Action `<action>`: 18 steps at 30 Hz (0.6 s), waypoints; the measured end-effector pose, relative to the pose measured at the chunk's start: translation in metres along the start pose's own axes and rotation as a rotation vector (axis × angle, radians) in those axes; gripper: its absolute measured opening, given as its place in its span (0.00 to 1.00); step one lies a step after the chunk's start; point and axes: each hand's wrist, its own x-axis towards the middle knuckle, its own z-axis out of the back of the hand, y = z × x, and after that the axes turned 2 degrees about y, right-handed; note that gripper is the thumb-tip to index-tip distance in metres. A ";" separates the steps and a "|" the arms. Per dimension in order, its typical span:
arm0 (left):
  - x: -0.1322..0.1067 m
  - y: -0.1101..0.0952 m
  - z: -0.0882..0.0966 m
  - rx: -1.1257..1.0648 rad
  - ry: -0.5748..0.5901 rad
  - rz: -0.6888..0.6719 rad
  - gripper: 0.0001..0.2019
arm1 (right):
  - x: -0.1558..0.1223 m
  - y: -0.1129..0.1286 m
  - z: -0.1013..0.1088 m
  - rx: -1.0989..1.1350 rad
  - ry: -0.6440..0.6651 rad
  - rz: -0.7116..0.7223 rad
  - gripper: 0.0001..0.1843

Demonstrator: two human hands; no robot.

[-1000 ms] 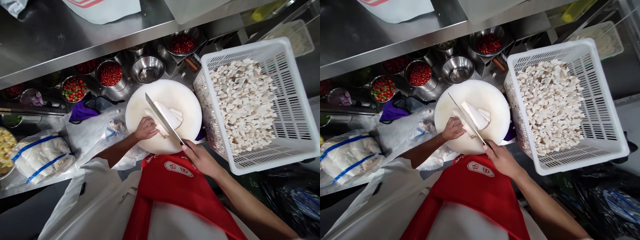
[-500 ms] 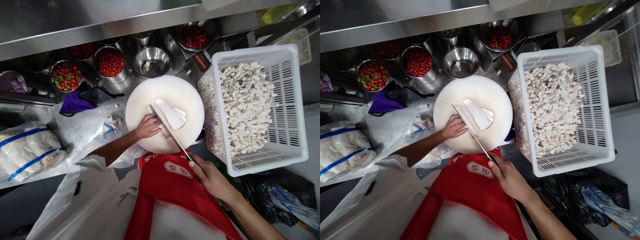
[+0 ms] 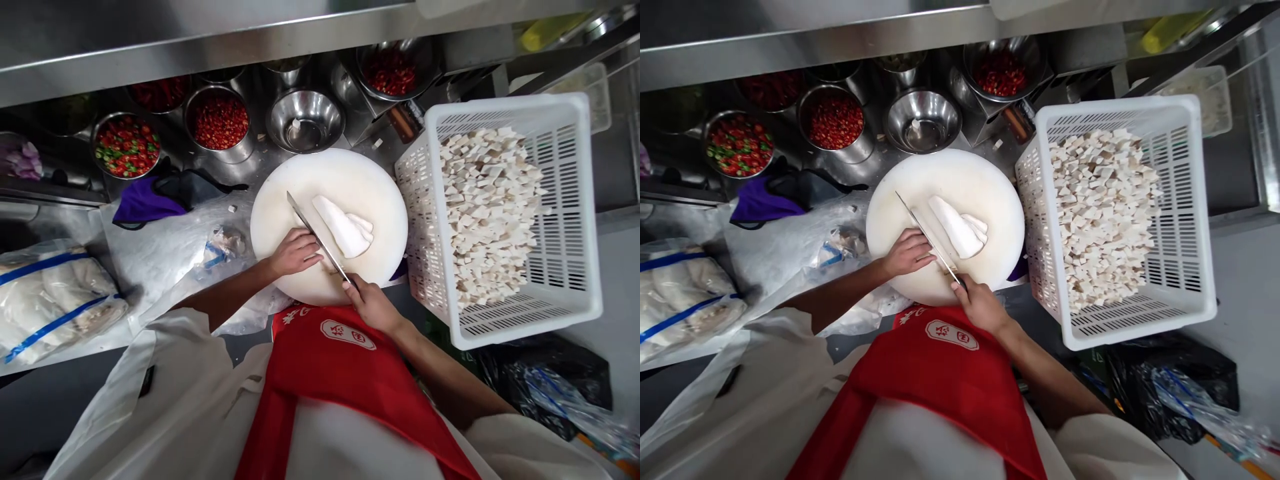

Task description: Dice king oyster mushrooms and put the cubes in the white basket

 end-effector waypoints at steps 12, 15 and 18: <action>-0.010 0.000 0.002 0.128 -0.026 -0.037 0.16 | 0.006 0.008 -0.003 0.066 -0.071 0.097 0.29; -0.013 -0.001 0.003 0.169 -0.001 -0.031 0.16 | -0.002 0.016 0.008 0.128 -0.019 0.106 0.30; -0.013 -0.002 0.006 0.241 0.070 -0.003 0.16 | -0.017 0.015 0.014 0.247 0.011 0.087 0.32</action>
